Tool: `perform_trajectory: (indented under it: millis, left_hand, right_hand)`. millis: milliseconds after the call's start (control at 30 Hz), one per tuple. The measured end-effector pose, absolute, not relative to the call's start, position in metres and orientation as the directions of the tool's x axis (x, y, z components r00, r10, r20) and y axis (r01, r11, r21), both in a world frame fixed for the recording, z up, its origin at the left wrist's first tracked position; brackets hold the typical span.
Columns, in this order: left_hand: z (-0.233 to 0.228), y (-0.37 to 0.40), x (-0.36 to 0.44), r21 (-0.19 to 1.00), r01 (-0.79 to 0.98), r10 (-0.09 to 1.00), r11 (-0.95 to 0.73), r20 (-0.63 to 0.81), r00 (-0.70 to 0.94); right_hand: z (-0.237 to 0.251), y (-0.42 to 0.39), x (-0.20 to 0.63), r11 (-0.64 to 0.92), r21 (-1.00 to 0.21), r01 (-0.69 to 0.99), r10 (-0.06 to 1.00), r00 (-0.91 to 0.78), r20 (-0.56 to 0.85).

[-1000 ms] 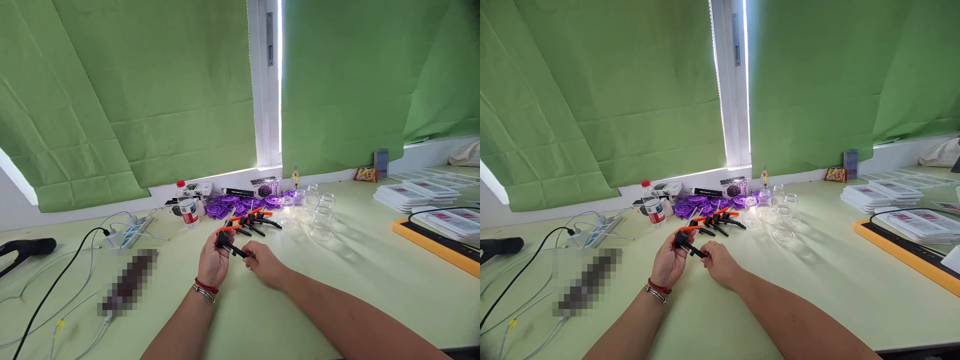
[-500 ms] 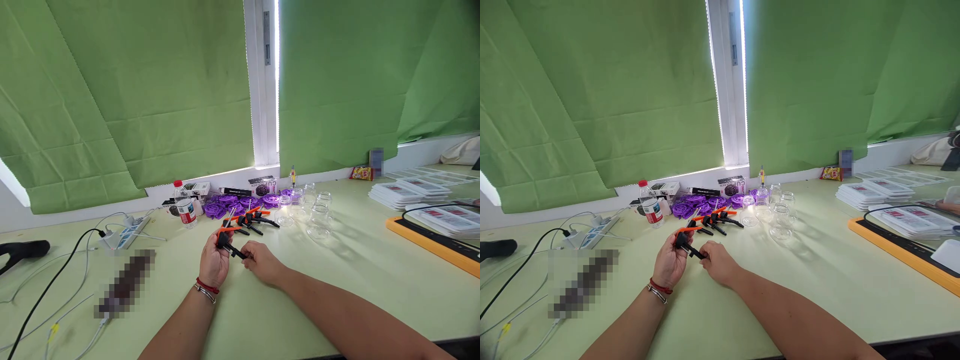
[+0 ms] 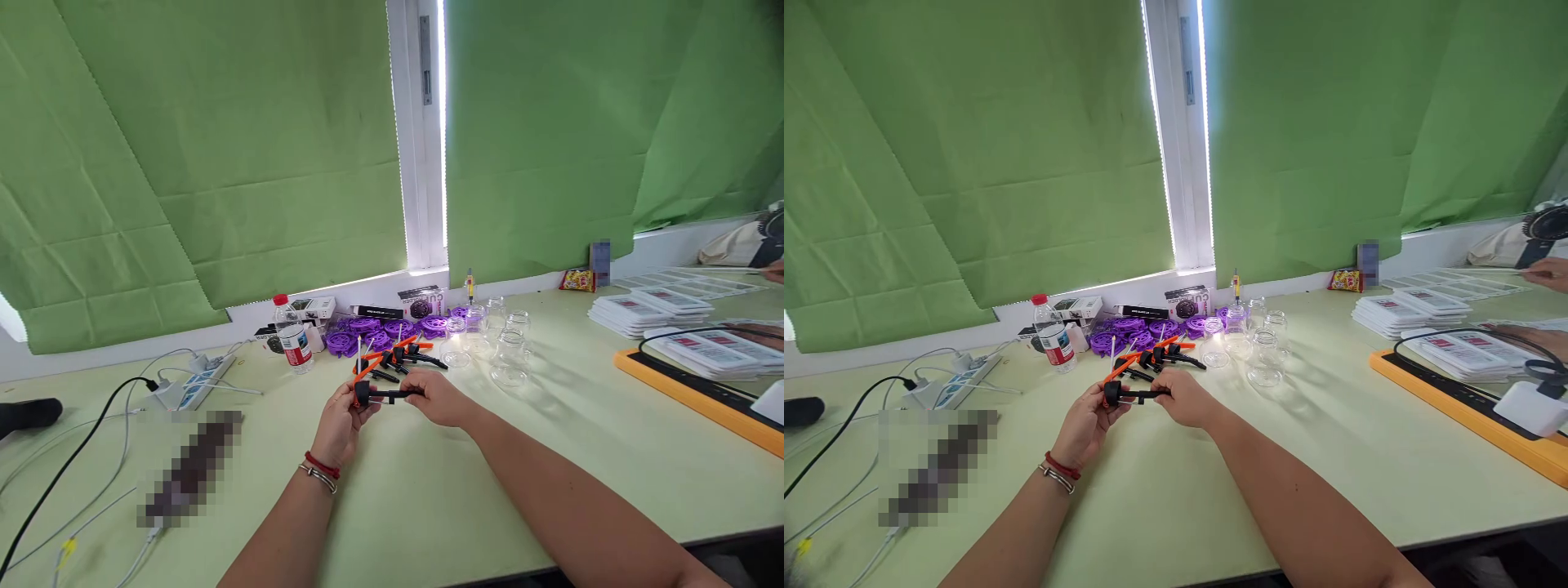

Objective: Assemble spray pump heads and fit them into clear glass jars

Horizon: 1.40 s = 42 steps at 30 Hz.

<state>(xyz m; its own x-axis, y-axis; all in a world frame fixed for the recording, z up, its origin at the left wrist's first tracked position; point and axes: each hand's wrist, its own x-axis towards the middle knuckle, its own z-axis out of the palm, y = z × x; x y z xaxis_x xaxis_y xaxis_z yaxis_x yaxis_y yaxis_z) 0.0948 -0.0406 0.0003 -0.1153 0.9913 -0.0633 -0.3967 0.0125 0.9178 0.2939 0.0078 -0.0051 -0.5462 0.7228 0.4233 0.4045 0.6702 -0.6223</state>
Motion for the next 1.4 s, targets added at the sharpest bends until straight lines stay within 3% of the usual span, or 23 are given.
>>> perform_trajectory:
  millis: [233,467,967,1400]
  left_hand:
    - [-0.002,-0.043,0.098,0.93,-0.317,0.975,0.186,-0.215,-0.058]
    - [0.001,-0.051,0.094,0.902,-0.32,0.956,0.288,-0.255,0.142]
    - [0.0,-0.049,0.102,0.976,-0.183,0.987,0.122,-0.139,-0.085]
    - [-0.002,-0.048,0.101,0.974,-0.124,0.974,0.191,-0.204,-0.103]
  right_hand:
    - [-0.006,0.012,0.297,0.625,-0.662,0.414,0.756,-0.535,0.379]
    - [-0.011,0.01,0.296,0.587,-0.7,0.407,0.759,-0.576,0.302]
    - [-0.012,0.004,0.291,0.562,-0.748,0.353,0.749,-0.601,0.279]
    - [-0.022,0.003,0.284,0.548,-0.729,0.41,0.786,-0.55,0.281]
